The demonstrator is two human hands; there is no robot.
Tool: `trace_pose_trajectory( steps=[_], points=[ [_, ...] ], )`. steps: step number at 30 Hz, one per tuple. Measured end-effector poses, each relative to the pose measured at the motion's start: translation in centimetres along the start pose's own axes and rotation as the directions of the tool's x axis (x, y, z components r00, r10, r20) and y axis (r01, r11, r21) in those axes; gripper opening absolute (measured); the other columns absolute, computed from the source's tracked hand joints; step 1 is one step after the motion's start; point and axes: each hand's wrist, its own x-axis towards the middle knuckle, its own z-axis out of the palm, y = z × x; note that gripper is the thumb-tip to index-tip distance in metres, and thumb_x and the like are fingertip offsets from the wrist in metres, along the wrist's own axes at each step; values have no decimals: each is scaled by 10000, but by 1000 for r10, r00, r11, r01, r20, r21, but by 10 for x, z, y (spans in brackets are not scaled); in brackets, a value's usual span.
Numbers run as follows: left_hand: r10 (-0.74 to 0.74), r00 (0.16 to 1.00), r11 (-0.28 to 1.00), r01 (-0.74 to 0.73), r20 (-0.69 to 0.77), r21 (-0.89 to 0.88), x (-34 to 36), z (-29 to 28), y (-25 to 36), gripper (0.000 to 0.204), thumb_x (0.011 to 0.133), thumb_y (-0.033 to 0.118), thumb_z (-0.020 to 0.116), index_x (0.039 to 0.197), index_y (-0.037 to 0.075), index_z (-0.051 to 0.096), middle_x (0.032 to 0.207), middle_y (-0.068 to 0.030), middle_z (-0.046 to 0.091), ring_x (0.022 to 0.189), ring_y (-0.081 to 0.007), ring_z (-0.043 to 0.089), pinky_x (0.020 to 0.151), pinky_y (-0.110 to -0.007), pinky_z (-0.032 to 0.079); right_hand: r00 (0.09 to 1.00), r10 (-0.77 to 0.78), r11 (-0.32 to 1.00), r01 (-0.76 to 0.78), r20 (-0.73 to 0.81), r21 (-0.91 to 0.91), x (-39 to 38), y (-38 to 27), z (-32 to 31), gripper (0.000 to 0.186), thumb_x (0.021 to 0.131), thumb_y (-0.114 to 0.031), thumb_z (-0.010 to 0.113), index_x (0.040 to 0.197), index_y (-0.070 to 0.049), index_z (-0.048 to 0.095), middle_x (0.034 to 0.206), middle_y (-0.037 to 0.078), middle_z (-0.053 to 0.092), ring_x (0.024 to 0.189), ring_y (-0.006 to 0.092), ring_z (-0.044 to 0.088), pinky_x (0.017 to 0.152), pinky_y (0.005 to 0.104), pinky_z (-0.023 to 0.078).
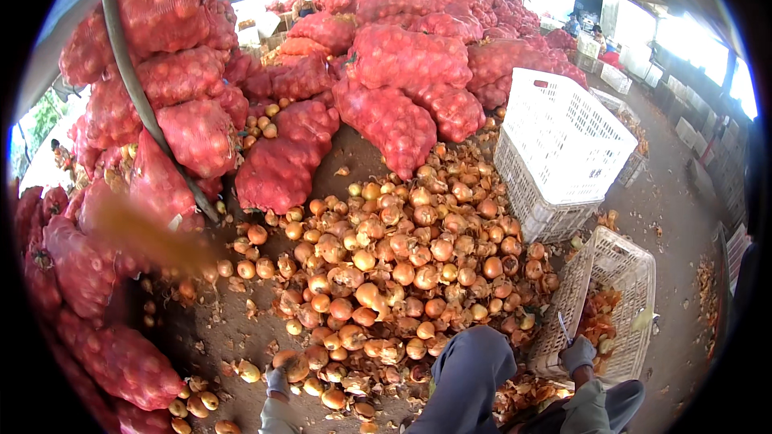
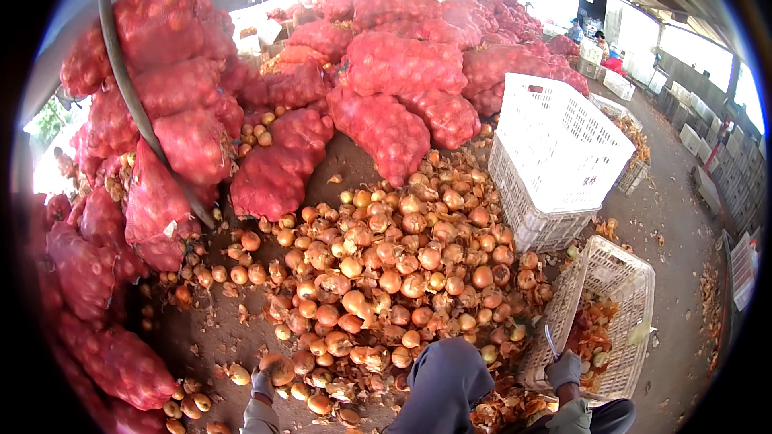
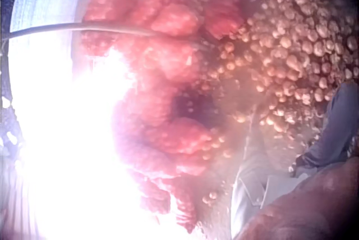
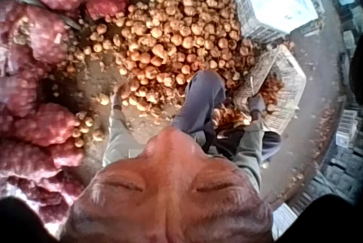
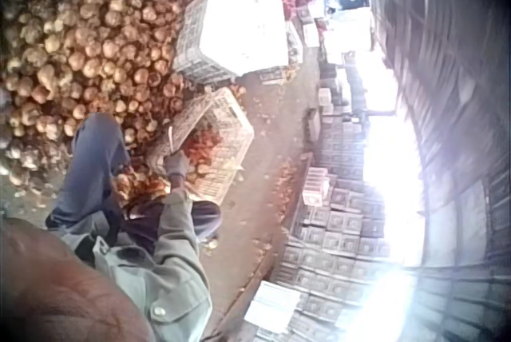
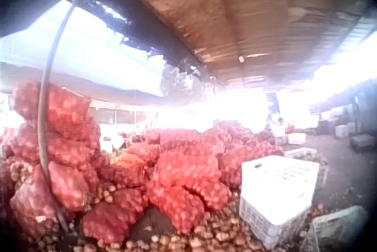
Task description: The person sits cross-legged on the floor and peels multiple onions one by one using a small knife. The outer skins are removed and placed into a nearby plastic basket, while the peeled onions are set aside.
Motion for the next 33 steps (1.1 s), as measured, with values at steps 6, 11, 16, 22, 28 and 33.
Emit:
trace_pose_trajectory(
  steps=[6,11,16,22,28,33],
  points=[
    [61,921,944,72,386,-322,-95,103,130,511,819,87,695,1283,10,496,1166,-125,606,1041,-288,628,866,-432,562,996,-27,991,16,83,130,-15,-11,-25,400,642,-301,838,823,-19,619,824,194,663,859,356,657,752,434,501],
    [375,675,876,-35,635,-480,-165,199,206,674,792,226,722,1362,12,430,1278,-143,554,1168,-313,563,973,-494,495,997,-71,981,65,27,185,-16,-13,-37,348,701,-231,795,899,-3,621,893,201,645,894,368,637,762,440,495],
    [370,501,878,89,783,-471,-238,269,254,716,720,199,757,1345,23,456,1243,-136,566,1163,-314,562,1005,-481,483,893,-287,779,429,-347,457,-37,-35,-74,295,753,-122,726,1006,-21,611,927,142,591,867,322,597,713,402,488],
    [235,366,856,360,900,-370,-315,350,244,611,844,210,656,1371,6,426,1312,-137,539,1211,-301,534,1043,-495,438,830,-504,74,318,-240,945,-101,-80,-149,351,828,-25,702,1162,16,602,928,-11,582,738,95,555,657,254,490],
    [216,277,835,444,936,-324,-388,416,197,599,912,390,618,1364,32,457,1336,-128,545,1217,-284,545,1046,-479,434,763,-610,-230,89,-214,969,-145,-98,-165,579,802,-81,787,1297,17,503,1038,32,649,855,68,611,697,220,512],
    [176,301,892,354,937,-281,-417,430,139,588,950,411,566,1365,14,442,1331,-108,545,1246,-256,518,1041,-462,434,896,-382,-362,82,-228,929,-125,-78,-135,692,819,-158,785,1382,21,424,1023,20,667,646,22,567,473,171,418]
  ],
)
